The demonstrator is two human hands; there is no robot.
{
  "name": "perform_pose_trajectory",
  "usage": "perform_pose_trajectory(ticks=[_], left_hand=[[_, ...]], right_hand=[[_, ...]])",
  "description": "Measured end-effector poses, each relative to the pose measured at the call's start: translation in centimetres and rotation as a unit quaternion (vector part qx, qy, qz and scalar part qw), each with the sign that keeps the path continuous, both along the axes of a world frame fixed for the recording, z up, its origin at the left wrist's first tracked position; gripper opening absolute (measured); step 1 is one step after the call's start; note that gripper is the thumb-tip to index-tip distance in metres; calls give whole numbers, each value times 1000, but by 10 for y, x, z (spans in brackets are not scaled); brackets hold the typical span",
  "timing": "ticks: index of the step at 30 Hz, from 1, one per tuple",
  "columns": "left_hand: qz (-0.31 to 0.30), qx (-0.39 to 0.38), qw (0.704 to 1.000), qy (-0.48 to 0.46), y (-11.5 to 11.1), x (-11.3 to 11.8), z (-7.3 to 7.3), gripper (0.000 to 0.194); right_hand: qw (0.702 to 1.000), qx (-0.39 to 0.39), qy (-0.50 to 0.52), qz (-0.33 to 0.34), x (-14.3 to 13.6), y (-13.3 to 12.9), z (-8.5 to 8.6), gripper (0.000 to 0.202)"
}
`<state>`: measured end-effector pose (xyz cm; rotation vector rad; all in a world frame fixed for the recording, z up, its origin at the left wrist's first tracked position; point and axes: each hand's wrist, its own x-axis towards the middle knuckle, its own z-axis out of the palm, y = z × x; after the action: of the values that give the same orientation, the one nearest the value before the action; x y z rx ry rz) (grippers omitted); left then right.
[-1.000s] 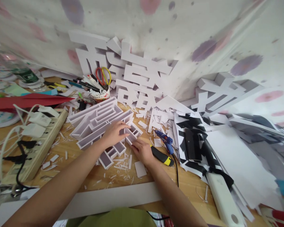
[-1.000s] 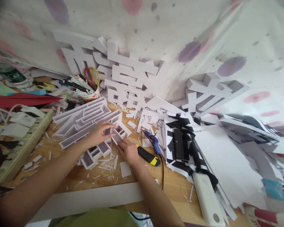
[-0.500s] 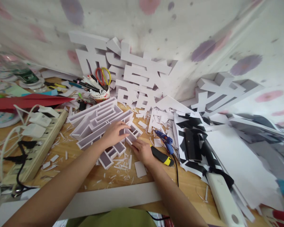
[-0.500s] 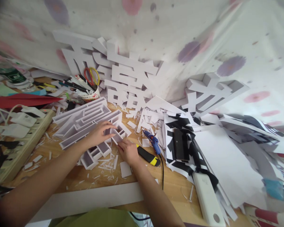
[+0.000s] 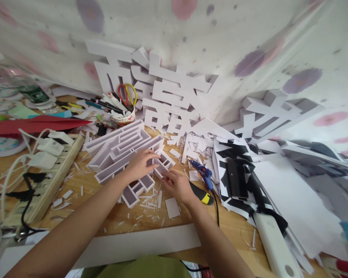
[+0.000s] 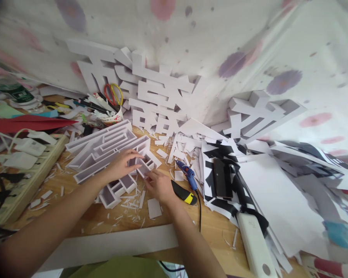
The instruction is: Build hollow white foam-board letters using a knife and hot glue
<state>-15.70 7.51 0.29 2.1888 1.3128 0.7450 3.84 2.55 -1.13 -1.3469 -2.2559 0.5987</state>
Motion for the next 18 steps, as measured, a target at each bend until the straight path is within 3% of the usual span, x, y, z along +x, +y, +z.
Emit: perform_pose_trajectory(ticks=[4, 8, 12, 18], left_hand=[[-2, -4, 1000, -2, 0, 0, 0, 24], [1, -5, 1000, -3, 1, 0, -1, 21], [-2, -8, 1000, -9, 1, -1, -1, 22], [-3, -19, 1000, -7, 3, 0, -1, 24]], right_hand=[[999, -20, -21, -40, -8, 3, 29, 21], [988, -43, -144, -21, -24, 14, 47, 19], [971, -62, -232, 3, -35, 23, 53, 22], [967, -53, -247, 24, -35, 27, 51, 25]])
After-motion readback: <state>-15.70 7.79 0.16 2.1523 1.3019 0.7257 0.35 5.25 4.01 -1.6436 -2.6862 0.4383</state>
